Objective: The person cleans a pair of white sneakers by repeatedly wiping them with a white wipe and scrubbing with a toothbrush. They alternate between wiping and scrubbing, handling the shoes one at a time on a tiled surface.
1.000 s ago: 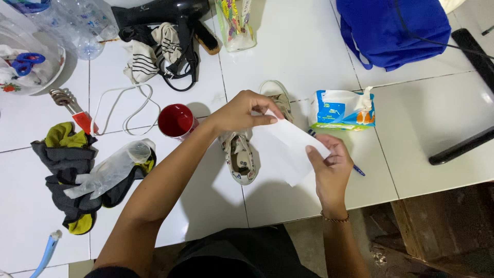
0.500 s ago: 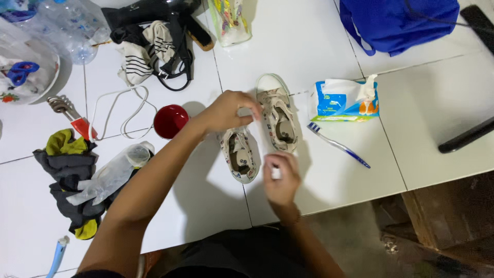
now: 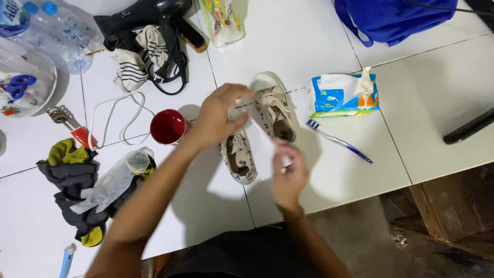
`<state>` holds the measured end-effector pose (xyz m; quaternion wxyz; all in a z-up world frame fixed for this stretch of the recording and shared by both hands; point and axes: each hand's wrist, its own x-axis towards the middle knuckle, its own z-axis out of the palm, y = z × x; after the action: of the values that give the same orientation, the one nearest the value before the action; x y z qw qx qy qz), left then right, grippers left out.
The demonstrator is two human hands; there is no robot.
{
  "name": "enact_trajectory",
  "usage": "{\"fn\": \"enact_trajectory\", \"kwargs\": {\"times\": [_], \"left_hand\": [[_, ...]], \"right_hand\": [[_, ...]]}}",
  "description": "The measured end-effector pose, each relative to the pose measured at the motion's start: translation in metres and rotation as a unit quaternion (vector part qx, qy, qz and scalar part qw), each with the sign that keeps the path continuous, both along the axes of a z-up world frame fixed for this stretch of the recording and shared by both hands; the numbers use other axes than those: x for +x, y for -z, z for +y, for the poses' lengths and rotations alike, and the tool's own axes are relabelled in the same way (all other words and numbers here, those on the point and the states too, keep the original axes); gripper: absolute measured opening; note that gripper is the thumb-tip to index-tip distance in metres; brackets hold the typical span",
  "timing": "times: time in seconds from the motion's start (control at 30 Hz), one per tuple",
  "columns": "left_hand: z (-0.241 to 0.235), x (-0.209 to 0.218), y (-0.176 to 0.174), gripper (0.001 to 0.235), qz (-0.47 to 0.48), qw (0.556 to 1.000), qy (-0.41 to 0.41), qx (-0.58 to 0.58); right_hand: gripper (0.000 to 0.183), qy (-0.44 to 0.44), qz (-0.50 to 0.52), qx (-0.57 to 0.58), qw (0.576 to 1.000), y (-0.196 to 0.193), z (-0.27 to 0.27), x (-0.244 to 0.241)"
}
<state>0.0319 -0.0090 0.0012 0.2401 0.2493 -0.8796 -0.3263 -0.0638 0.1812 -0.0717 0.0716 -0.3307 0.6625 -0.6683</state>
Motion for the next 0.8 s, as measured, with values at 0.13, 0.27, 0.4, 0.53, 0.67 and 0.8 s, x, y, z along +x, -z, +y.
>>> {"fn": "enact_trajectory", "kwargs": {"times": [0.13, 0.27, 0.4, 0.53, 0.67, 0.8], "left_hand": [[0.059, -0.003, -0.015, 0.033, 0.114, 0.984, -0.123, 0.068], [0.081, -0.008, -0.009, 0.045, 0.176, 0.965, -0.157, 0.117], [0.062, -0.024, 0.010, 0.075, 0.164, 0.943, 0.014, 0.290], [0.064, -0.053, 0.039, 0.043, 0.234, 0.895, 0.026, 0.379], [0.069, -0.062, 0.055, 0.019, 0.245, 0.888, -0.049, 0.386], [0.089, -0.055, 0.018, 0.015, 0.223, 0.928, -0.024, 0.296]], "right_hand": [[0.007, 0.029, -0.163, -0.018, 0.986, -0.034, -0.001, -0.028], [0.012, 0.042, -0.300, -0.060, 0.951, -0.032, 0.006, -0.059], [0.018, -0.010, -0.345, -0.064, 0.936, -0.033, 0.021, -0.092], [0.044, -0.099, -0.355, -0.057, 0.928, -0.064, 0.023, -0.115], [0.068, -0.208, -0.416, -0.014, 0.885, -0.031, 0.032, -0.142], [0.061, -0.213, -0.365, -0.038, 0.905, -0.070, 0.041, -0.144]]}}
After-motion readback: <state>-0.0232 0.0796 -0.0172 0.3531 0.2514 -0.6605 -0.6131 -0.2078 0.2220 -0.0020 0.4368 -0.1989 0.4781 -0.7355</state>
